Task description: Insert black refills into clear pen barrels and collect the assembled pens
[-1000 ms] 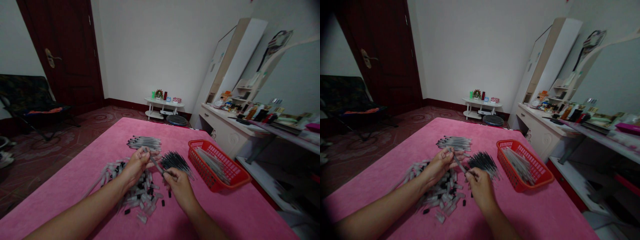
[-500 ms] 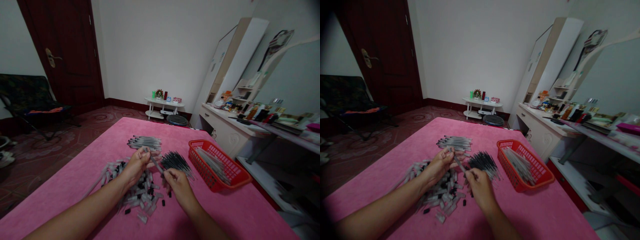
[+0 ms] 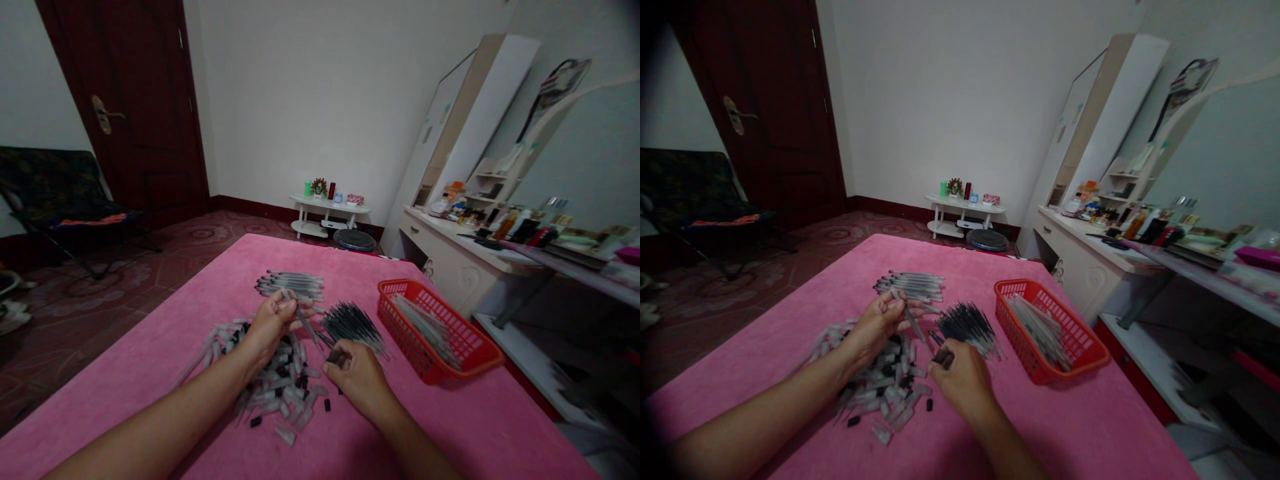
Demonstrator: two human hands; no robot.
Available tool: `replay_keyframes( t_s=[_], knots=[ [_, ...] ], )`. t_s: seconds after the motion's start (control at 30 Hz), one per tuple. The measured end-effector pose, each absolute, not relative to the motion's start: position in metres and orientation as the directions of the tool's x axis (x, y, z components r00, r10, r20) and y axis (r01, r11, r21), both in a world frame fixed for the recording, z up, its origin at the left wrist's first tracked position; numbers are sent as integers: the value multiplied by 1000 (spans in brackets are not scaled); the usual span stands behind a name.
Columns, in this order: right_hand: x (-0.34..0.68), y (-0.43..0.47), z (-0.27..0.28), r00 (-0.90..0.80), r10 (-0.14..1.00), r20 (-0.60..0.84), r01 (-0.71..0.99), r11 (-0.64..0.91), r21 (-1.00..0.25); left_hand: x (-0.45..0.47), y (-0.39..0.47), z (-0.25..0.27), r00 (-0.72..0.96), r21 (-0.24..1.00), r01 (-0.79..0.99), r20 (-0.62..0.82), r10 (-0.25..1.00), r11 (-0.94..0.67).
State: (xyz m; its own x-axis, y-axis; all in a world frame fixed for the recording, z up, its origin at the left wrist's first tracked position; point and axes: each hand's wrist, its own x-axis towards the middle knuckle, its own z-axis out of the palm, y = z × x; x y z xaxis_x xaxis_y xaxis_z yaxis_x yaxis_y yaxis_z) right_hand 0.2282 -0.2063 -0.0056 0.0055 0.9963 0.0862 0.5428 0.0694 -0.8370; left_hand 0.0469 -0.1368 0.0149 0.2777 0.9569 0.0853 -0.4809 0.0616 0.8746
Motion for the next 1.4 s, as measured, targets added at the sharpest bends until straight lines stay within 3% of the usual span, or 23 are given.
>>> replay_keyframes(
  t_s=[0.07,0.23,0.33,0.6,0.97,1.17,1.23,1.4],
  knots=[
    [226,-207,-3,-21,995,93,526,90,-846,47,-138,16,262,879,-474,79,962,57],
    [218,-209,4,-106,994,4,258,31,-966,51,-145,20,279,893,-443,55,959,78],
    [217,-209,5,-150,988,-35,200,-5,-980,53,-148,21,296,893,-441,45,954,95],
    [223,-209,5,-108,986,124,549,163,-820,34,-128,30,167,904,-426,97,981,-17],
    [248,-201,16,-58,986,157,706,151,-692,3,-104,44,-33,879,-457,137,990,-137],
    [276,-200,41,73,968,241,921,27,-388,15,-110,37,62,826,-563,82,995,-33],
    [271,-203,46,65,962,265,907,53,-417,26,-119,35,136,824,-566,64,989,25],
    [238,-213,44,-83,956,281,638,268,-722,52,-147,33,308,828,-547,64,949,122]
  ],
)
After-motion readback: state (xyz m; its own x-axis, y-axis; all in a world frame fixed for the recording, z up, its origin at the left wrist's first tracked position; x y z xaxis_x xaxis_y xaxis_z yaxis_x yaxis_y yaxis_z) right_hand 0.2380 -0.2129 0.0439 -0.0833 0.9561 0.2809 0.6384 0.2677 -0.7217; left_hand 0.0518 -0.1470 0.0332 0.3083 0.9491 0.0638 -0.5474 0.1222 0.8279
